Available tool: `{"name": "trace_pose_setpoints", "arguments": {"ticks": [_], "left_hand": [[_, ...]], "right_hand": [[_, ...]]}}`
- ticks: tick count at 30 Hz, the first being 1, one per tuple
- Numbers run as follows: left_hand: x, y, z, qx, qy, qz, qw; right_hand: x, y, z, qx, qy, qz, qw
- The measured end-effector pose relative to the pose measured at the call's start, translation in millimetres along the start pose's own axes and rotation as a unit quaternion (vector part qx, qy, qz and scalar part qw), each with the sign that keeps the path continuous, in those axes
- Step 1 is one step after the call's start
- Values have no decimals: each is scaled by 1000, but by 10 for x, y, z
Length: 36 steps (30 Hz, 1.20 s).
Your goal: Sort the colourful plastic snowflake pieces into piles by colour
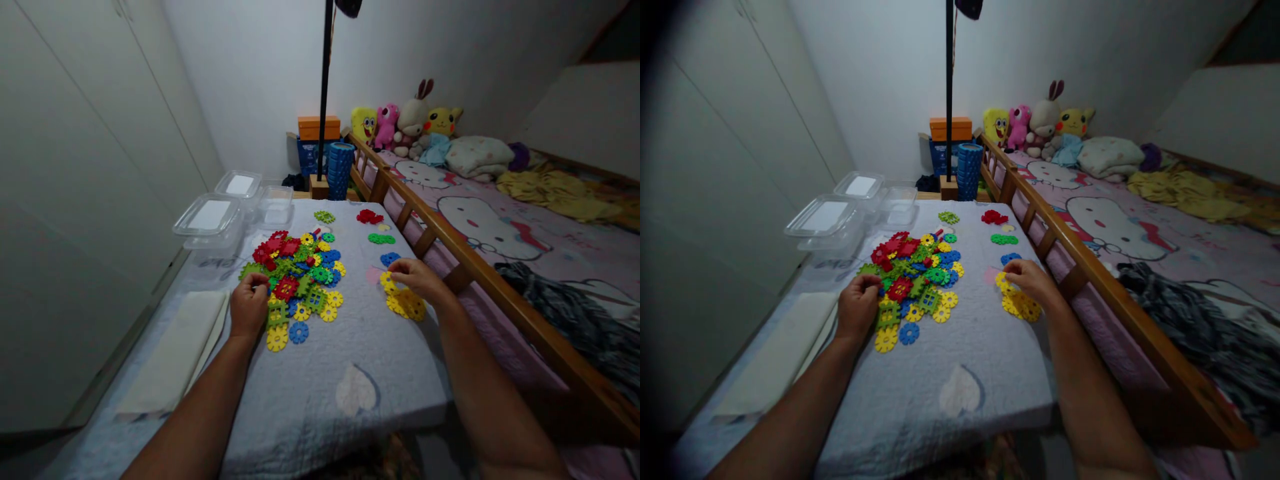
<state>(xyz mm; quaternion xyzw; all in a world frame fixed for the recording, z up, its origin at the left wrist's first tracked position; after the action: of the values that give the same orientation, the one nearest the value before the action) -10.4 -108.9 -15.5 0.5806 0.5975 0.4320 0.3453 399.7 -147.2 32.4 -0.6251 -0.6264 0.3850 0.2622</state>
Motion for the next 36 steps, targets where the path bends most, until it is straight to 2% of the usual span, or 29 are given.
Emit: {"name": "trace_pose_setpoints", "arguments": {"ticks": [5, 11, 16, 21, 23, 25, 29, 33, 36], "left_hand": [[-17, 56, -20, 8, 8, 5, 1000], [-20, 43, -29, 13, 2, -2, 1000], [-28, 68, -35, 20, 2, -9, 1000], [-27, 62, -29, 20, 2, -3, 1000], [-24, 50, -24, 22, 2, 0, 1000], [-19, 42, -20, 21, 0, 4, 1000], [-14, 31, -25, 20, -3, 9, 1000], [-22, 22, -39, 42, -7, 1, 999], [-30, 31, -45, 52, -8, -1, 999]], "right_hand": [[-294, 183, -83, 8, 5, 48, 999], [-461, 282, -119, 11, 15, 86, 996], [-451, 284, -77, -65, 14, 92, 994], [-284, 101, -9, -168, 79, 66, 980], [-181, -59, 82, -190, 74, 36, 978], [-63, -244, 239, -205, 39, -6, 978], [179, -537, 701, -247, -24, -69, 966], [364, -598, 1137, -275, 7, -77, 958], [434, -537, 1319, -283, 49, -50, 957]]}}
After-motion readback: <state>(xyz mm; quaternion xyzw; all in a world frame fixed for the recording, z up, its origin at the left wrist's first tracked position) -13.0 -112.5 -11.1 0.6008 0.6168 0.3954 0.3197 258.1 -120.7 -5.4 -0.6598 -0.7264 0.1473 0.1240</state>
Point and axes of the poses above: each hand's wrist, its own x-axis towards the middle knuckle, its own z-axis out of the palm, y = z × x, the point moved 1 cm from there along x, towards the middle knuckle, and after that the axes turned 13 degrees about -y, right-handed, at the moved point
